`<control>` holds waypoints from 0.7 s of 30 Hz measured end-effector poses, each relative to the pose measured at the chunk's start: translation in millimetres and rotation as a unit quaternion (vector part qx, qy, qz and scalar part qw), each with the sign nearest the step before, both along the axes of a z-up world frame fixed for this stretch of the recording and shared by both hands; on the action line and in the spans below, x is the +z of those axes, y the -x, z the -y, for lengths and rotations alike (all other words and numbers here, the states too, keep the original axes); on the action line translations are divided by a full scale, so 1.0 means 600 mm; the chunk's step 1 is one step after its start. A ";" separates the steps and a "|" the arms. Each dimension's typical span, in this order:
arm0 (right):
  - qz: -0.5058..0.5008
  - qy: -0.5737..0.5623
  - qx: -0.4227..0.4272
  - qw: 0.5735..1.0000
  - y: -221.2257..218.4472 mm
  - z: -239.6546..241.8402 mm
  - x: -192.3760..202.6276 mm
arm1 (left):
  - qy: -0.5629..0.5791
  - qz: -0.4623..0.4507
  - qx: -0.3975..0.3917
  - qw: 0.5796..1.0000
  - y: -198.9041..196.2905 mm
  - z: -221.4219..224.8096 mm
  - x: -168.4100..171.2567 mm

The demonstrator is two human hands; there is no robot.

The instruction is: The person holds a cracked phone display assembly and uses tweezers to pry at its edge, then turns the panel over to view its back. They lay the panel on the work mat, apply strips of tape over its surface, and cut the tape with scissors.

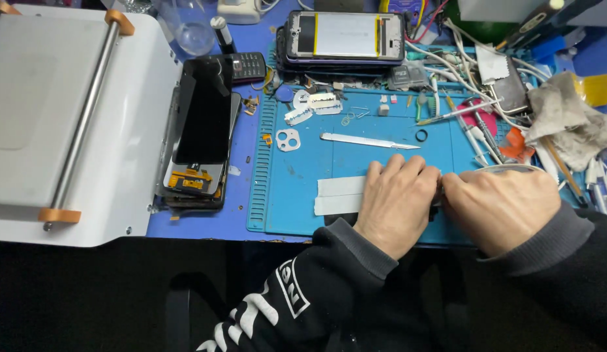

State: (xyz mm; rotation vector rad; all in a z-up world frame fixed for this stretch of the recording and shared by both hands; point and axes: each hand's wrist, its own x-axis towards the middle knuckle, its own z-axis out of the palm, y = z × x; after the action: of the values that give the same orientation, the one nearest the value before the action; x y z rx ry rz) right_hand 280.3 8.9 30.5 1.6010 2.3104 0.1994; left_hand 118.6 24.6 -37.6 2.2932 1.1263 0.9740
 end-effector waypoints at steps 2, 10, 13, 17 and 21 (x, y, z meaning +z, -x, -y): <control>0.012 -0.002 -0.003 1.000 0.011 0.001 0.009 | 0.001 -0.008 -0.001 1.000 -0.002 -0.001 -0.001; 0.075 -0.063 0.069 0.993 -0.011 0.019 -0.020 | 0.004 -0.024 0.011 1.000 -0.010 -0.001 -0.004; 0.035 -0.120 0.135 0.983 -0.029 0.032 -0.043 | 0.015 -0.011 0.012 1.000 -0.011 -0.004 -0.005; 0.012 -0.116 0.191 0.975 -0.031 0.069 -0.029 | 0.029 -0.008 0.011 0.999 -0.012 -0.005 -0.009; -0.032 -0.111 0.173 0.978 -0.046 0.107 0.010 | 0.011 -0.015 0.002 1.000 -0.008 -0.003 -0.016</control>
State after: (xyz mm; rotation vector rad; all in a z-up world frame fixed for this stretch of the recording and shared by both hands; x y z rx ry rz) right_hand 307.9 -55.3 36.4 1.2985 2.6863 0.5094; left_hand 123.3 26.3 -47.2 2.2975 1.1478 0.9261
